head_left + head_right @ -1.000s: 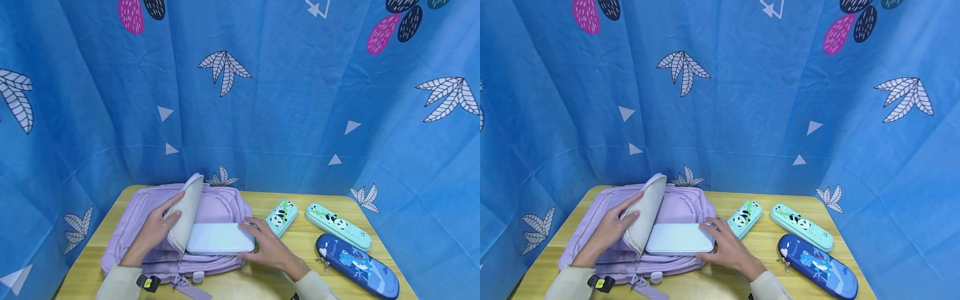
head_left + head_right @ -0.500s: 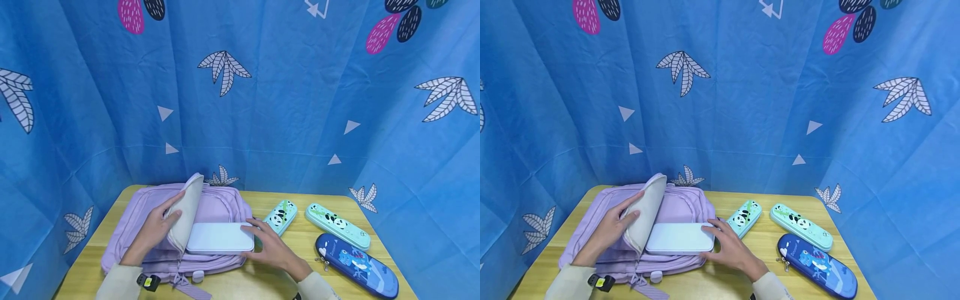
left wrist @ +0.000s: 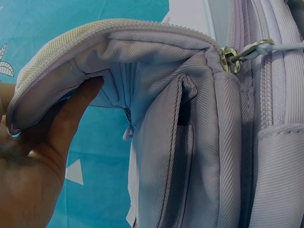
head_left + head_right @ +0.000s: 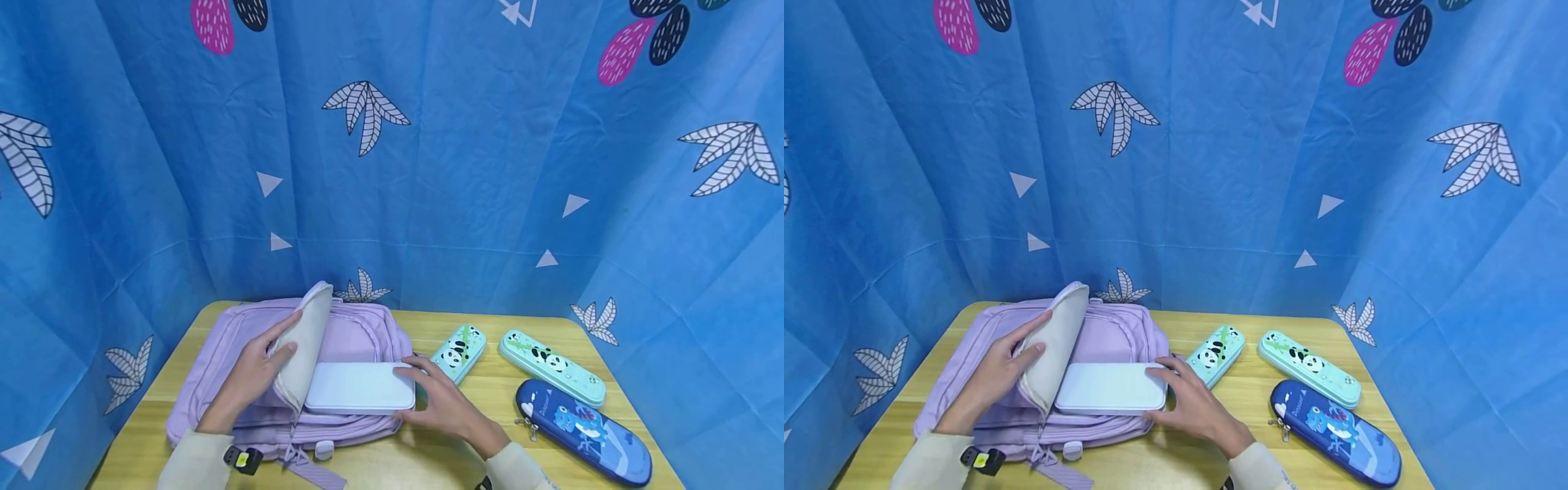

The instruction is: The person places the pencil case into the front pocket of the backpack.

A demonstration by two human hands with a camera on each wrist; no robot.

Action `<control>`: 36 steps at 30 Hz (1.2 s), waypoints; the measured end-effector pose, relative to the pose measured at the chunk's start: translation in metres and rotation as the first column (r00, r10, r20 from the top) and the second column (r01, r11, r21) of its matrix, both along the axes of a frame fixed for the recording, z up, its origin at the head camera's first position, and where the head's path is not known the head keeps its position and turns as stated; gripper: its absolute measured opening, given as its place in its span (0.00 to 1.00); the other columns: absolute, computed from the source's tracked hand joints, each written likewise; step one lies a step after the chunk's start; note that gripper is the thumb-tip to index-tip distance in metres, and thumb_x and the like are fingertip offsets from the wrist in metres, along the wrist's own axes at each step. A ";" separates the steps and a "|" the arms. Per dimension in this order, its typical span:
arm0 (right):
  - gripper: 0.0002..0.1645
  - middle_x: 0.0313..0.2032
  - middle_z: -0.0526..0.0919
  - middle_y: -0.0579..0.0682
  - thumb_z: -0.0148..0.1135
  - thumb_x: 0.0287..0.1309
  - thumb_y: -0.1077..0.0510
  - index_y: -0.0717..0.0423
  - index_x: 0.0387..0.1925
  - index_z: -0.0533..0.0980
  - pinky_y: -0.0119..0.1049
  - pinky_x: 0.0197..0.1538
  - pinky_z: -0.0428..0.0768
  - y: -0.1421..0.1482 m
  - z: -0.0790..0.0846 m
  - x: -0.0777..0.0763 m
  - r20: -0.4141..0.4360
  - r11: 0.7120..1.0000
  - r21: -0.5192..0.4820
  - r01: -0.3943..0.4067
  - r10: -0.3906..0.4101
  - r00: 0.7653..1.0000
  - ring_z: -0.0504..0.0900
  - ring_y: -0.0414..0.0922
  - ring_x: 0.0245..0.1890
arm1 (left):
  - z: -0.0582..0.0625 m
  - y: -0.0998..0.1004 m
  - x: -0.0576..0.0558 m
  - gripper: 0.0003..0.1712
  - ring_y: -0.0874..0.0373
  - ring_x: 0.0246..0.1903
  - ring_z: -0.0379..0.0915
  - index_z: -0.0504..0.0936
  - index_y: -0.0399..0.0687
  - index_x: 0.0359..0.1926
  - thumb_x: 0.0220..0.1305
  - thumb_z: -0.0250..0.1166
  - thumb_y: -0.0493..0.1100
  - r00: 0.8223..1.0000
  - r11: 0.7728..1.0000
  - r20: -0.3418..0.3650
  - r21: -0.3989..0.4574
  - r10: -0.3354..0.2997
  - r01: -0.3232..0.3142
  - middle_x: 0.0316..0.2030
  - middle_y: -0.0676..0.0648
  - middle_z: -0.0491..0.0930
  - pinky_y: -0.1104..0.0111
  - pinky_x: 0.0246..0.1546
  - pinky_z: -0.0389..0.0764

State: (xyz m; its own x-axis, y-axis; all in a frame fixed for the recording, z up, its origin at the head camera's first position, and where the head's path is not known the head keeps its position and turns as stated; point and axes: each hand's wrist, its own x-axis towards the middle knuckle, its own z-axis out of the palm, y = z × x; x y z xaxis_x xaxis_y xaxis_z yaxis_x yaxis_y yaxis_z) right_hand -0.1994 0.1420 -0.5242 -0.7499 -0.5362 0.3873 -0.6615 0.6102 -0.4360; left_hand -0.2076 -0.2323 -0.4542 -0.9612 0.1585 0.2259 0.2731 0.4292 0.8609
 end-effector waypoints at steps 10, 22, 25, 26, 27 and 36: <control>0.45 0.72 0.77 0.58 0.87 0.51 0.46 0.50 0.70 0.79 0.59 0.71 0.79 -0.013 0.002 0.004 0.013 0.999 -0.008 0.037 -0.036 0.999 0.75 0.58 0.73 | 0.002 0.000 0.001 0.33 0.37 0.84 0.53 0.67 0.46 0.83 0.82 0.59 0.36 1.000 1.000 0.007 0.019 -0.009 0.009 0.83 0.41 0.64 0.41 0.82 0.54; 0.46 0.73 0.75 0.57 0.84 0.55 0.43 0.51 0.72 0.78 0.59 0.72 0.78 -0.030 0.002 0.003 0.070 0.999 -0.028 0.026 -0.024 0.997 0.75 0.57 0.73 | 0.001 -0.001 0.001 0.32 0.37 0.85 0.51 0.66 0.48 0.84 0.83 0.58 0.37 1.000 1.000 0.020 0.024 -0.007 0.006 0.84 0.41 0.62 0.41 0.83 0.53; 0.45 0.73 0.75 0.58 0.84 0.56 0.42 0.51 0.72 0.78 0.60 0.73 0.78 -0.034 0.002 0.003 0.082 1.000 -0.023 0.016 -0.014 0.997 0.75 0.57 0.73 | 0.001 -0.001 0.002 0.32 0.38 0.85 0.51 0.67 0.48 0.84 0.83 0.58 0.38 1.000 1.000 0.024 0.026 -0.005 0.005 0.84 0.42 0.62 0.40 0.83 0.53; 0.45 0.73 0.75 0.57 0.83 0.57 0.42 0.51 0.72 0.78 0.60 0.73 0.78 -0.035 0.002 0.003 0.084 1.000 -0.021 0.016 -0.014 0.996 0.75 0.57 0.73 | 0.001 -0.001 0.002 0.32 0.37 0.85 0.51 0.67 0.48 0.83 0.83 0.58 0.37 1.000 1.000 0.022 0.025 -0.005 0.005 0.84 0.41 0.63 0.40 0.83 0.53; 0.45 0.73 0.75 0.57 0.83 0.57 0.41 0.51 0.72 0.78 0.60 0.73 0.78 -0.036 0.002 0.003 0.087 1.000 -0.018 0.016 -0.015 0.996 0.75 0.57 0.73 | 0.001 -0.001 0.002 0.32 0.37 0.85 0.51 0.67 0.48 0.83 0.83 0.58 0.37 1.000 1.000 0.019 0.024 -0.006 0.005 0.84 0.41 0.63 0.40 0.83 0.53; 0.45 0.75 0.74 0.56 0.82 0.58 0.39 0.49 0.73 0.77 0.65 0.75 0.73 -0.042 0.001 0.001 0.132 1.000 -0.013 0.019 -0.017 0.991 0.73 0.58 0.75 | -0.002 -0.001 -0.001 0.33 0.37 0.84 0.52 0.66 0.48 0.84 0.83 0.57 0.37 1.000 1.000 0.011 0.017 -0.009 0.009 0.84 0.40 0.62 0.40 0.82 0.54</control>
